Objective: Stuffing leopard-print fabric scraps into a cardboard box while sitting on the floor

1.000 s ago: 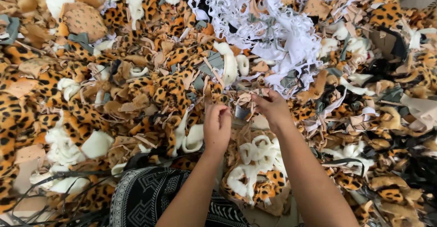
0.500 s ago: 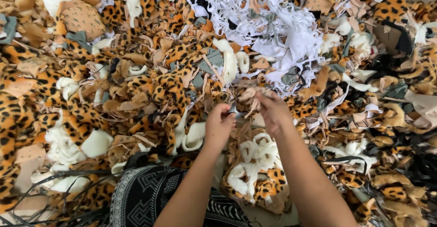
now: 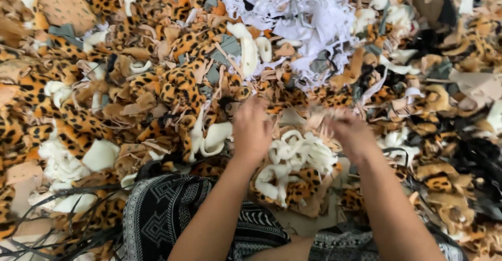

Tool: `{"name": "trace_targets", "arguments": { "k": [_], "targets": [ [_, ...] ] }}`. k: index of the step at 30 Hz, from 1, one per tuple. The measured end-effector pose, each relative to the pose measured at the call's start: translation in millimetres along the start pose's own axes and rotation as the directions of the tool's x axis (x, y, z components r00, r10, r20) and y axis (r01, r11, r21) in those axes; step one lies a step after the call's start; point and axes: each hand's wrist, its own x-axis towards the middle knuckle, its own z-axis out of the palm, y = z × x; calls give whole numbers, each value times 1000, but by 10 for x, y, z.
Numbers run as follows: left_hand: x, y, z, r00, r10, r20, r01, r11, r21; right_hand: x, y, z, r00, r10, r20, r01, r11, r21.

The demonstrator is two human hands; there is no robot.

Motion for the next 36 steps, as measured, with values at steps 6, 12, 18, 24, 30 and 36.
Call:
{"name": "trace_targets", "arguments": {
  "k": [6, 12, 18, 24, 30, 36],
  "targets": [
    [-270, -53, 197, 932, 201, 300, -210, 978, -2, -771, 256, 127, 937, -36, 347, -44, 974, 220],
    [-631, -306, 314, 939, 247, 238, -246, 969, -33, -593, 955, 529, 976, -166, 139, 180, 979, -92],
    [-1098, 67, 454, 702, 424, 573, -458, 884, -92, -222, 1241, 1111, 938, -239, 251, 335, 809, -483],
    [-1279, -104, 814, 714, 451, 536, -595, 794, 124, -75, 1367, 1301, 943, -201, 266, 317, 786, -531],
    [-1151, -138, 883, 801, 350, 485, -429, 901, 59, -391, 719, 895, 934, -169, 315, 334, 725, -603],
    [-36, 233, -626, 903, -5, 429, -84, 979, 188, 50, -332, 1099, 879, -446, 168, 476, 805, -354]
  ]
}}
